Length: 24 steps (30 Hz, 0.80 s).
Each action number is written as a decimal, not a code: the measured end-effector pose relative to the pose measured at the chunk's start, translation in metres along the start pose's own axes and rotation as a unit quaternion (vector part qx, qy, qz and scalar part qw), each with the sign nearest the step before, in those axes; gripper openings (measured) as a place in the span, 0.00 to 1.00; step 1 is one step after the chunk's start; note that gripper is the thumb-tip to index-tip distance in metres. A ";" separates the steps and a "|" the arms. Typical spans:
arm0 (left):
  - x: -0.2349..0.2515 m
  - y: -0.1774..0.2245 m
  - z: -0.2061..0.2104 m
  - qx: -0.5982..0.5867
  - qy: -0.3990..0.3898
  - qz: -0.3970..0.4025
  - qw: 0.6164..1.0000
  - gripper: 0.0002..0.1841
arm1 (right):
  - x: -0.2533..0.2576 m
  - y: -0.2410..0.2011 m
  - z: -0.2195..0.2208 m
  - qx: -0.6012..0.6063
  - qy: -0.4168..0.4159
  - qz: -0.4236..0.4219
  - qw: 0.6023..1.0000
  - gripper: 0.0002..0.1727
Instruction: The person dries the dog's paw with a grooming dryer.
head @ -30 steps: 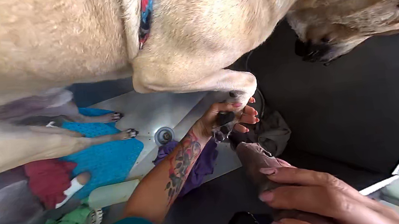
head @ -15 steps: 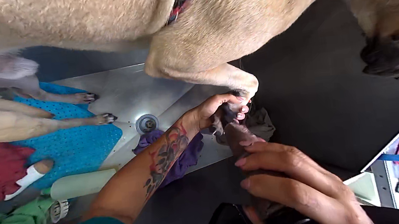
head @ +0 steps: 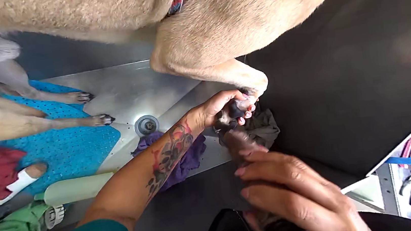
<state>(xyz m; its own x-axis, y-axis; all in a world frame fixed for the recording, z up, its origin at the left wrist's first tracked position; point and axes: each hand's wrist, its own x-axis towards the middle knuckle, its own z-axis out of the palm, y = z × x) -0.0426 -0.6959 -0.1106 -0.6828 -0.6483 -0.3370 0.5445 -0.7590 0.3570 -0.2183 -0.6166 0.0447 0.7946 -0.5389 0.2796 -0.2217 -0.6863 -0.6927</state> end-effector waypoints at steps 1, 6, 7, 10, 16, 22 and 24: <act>-0.001 0.000 0.002 0.001 0.014 0.001 1.000 0.21 | -0.001 0.001 -0.001 -0.010 0.007 0.002 1.000 0.12; 0.005 -0.004 -0.001 -0.007 -0.001 0.000 1.000 0.20 | -0.004 0.001 0.001 0.008 -0.012 -0.003 1.000 0.10; 0.006 -0.005 0.000 -0.008 0.002 0.003 1.000 0.20 | -0.005 0.003 0.001 -0.011 -0.010 -0.005 1.000 0.10; 0.009 -0.003 0.003 0.006 0.003 0.011 1.000 0.19 | -0.010 0.004 0.001 0.019 -0.021 -0.017 0.999 0.09; 0.015 -0.006 0.004 0.012 -0.010 0.012 1.000 0.20 | -0.017 0.008 -0.004 -0.004 -0.012 -0.009 1.000 0.10; 0.007 0.017 0.024 0.527 0.115 0.055 0.841 0.20 | -0.034 0.029 -0.018 0.047 0.051 -0.005 0.998 0.15; 0.008 0.018 0.021 0.640 0.134 0.049 0.755 0.30 | -0.051 0.039 -0.029 0.017 0.086 0.006 0.996 0.16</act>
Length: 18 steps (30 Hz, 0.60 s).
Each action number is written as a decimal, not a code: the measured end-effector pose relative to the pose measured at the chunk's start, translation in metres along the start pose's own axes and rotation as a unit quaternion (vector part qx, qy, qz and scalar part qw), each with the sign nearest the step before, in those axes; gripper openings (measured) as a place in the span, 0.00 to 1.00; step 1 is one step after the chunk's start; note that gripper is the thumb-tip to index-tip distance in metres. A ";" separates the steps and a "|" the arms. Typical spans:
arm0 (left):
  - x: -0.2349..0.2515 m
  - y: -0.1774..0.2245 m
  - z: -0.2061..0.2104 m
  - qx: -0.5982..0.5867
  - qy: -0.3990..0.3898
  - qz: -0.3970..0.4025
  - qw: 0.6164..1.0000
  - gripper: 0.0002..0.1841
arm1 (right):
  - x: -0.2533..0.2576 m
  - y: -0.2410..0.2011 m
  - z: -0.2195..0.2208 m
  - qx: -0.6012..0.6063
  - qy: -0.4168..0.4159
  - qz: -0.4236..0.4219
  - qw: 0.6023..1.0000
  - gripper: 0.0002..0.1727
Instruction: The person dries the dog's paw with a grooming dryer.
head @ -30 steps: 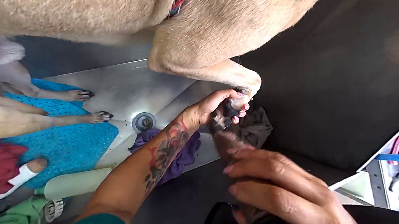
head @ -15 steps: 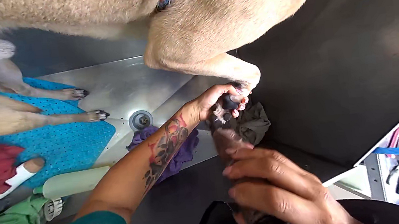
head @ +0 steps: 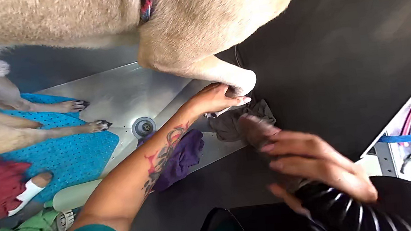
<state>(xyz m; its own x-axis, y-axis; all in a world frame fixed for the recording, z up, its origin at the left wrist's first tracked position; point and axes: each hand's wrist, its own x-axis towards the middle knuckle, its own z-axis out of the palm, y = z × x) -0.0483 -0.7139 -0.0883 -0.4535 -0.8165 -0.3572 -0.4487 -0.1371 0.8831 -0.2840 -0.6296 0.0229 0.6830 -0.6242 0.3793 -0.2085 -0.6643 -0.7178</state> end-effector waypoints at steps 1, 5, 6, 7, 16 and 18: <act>0.000 -0.004 0.004 0.027 0.016 0.002 1.000 0.30 | -0.007 0.006 -0.008 -0.006 0.017 0.010 1.000 0.17; -0.001 -0.014 0.034 -0.124 0.105 -0.033 0.986 0.29 | -0.033 0.007 -0.017 0.106 0.074 0.045 0.991 0.21; -0.002 -0.010 0.041 -0.177 0.121 -0.036 0.976 0.26 | -0.042 0.006 -0.015 0.104 0.080 0.041 0.990 0.21; -0.003 -0.004 0.048 -0.231 0.130 -0.034 0.963 0.23 | -0.051 0.005 -0.012 0.101 0.077 0.032 0.991 0.20; 0.012 0.026 0.096 -0.525 0.156 0.064 0.834 0.16 | -0.068 -0.006 -0.023 0.314 0.403 0.374 0.774 0.18; 0.017 0.030 0.105 -0.531 0.172 0.087 0.825 0.19 | -0.067 -0.010 -0.024 0.400 0.453 0.486 0.631 0.15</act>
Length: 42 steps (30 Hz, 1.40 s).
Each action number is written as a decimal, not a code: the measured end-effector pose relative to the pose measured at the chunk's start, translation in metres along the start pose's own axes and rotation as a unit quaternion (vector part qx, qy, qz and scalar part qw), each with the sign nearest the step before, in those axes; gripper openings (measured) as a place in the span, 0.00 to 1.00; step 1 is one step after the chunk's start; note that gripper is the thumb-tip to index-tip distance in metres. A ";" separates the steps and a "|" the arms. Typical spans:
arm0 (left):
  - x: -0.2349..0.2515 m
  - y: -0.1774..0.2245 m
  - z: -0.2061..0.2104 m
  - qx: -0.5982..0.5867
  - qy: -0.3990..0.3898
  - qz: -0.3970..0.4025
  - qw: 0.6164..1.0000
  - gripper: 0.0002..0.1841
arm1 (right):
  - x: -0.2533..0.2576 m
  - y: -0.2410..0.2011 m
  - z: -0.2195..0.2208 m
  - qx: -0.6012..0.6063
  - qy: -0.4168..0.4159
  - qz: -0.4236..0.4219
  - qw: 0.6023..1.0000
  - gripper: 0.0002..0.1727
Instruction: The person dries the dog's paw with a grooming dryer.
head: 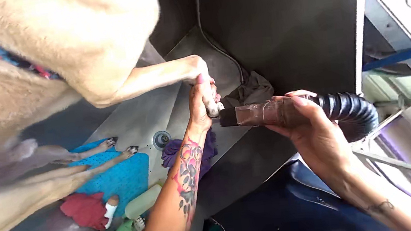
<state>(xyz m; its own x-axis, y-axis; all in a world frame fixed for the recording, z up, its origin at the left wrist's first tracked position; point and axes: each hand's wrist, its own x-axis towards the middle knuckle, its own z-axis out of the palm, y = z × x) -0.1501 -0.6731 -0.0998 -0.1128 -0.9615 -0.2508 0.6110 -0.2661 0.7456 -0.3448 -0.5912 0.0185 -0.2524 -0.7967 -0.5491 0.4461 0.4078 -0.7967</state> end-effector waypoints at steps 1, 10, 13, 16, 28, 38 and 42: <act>0.001 -0.003 0.005 -0.002 0.006 0.012 1.000 0.21 | 0.000 -0.002 -0.002 0.039 0.020 0.046 0.998 0.15; 0.016 -0.018 0.032 -0.004 -0.005 0.083 0.996 0.10 | 0.008 -0.008 -0.024 0.134 0.073 0.044 0.987 0.15; 0.022 -0.018 0.041 -0.005 -0.032 0.095 0.995 0.14 | 0.017 -0.012 -0.030 0.139 0.115 0.081 0.980 0.17; 0.026 -0.018 0.045 -0.031 -0.062 0.095 0.993 0.17 | 0.023 -0.018 -0.036 0.169 0.112 0.101 0.974 0.19; 0.028 -0.007 0.040 -0.131 -0.124 0.051 0.982 0.21 | 0.043 -0.022 -0.042 0.197 0.128 0.136 0.962 0.16; 0.022 -0.012 0.046 -0.191 -0.177 0.038 0.965 0.25 | 0.044 -0.029 -0.057 0.133 0.154 0.132 0.970 0.17; 0.027 -0.007 0.049 -0.188 -0.173 0.050 0.966 0.27 | 0.035 -0.030 -0.063 0.180 0.134 0.130 0.966 0.14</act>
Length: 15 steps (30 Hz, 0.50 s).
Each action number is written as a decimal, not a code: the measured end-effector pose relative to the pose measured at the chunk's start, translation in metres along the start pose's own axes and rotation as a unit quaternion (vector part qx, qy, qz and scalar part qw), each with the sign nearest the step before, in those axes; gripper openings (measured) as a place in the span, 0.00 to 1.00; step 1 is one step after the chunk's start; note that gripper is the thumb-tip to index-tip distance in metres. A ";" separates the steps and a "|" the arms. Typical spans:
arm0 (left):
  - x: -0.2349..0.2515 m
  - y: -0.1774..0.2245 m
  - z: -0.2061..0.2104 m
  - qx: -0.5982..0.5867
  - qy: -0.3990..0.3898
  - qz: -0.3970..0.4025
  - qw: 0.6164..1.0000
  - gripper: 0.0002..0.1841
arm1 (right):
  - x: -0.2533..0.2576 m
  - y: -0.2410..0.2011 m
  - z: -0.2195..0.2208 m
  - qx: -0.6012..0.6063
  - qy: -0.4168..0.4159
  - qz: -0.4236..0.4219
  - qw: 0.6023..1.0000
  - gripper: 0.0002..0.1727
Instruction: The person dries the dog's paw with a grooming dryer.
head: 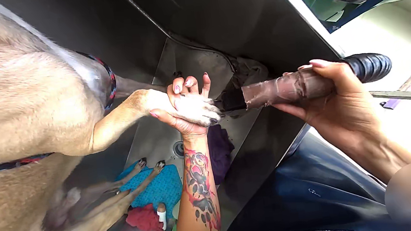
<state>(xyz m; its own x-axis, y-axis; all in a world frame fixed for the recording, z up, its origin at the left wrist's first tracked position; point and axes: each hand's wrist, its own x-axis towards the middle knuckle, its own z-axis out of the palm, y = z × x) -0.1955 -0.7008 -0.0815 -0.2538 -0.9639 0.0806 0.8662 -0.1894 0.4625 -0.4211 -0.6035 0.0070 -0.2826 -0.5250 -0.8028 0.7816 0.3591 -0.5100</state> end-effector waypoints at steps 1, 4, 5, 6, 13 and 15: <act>0.002 0.000 0.001 -0.009 -0.001 0.003 1.000 0.27 | 0.000 0.000 -0.001 0.004 0.002 -0.007 1.000 0.13; 0.006 -0.005 0.008 -0.042 -0.004 0.002 0.999 0.28 | 0.001 0.005 -0.008 -0.004 -0.004 -0.021 1.000 0.13; 0.007 -0.006 0.010 -0.051 -0.005 0.003 0.999 0.28 | 0.000 0.005 -0.009 -0.005 -0.013 -0.020 1.000 0.12; 0.008 -0.006 0.013 -0.059 -0.005 0.002 0.998 0.28 | -0.001 0.005 -0.011 -0.002 -0.021 -0.017 1.000 0.11; 0.009 -0.003 0.021 -0.060 0.010 0.022 0.998 0.29 | -0.014 0.020 -0.041 0.022 -0.137 -0.075 0.987 0.12; 0.010 0.001 0.025 -0.052 0.008 0.038 0.998 0.30 | -0.014 0.026 -0.049 0.039 -0.187 -0.125 0.974 0.14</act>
<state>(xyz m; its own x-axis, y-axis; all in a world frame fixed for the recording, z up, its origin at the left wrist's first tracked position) -0.2073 -0.7060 -0.0582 -0.1805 -0.9787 0.0974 0.9226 -0.1341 0.3616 -0.4243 -0.5489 -0.0096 -0.2574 -0.8383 -0.4807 0.7584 0.1330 -0.6381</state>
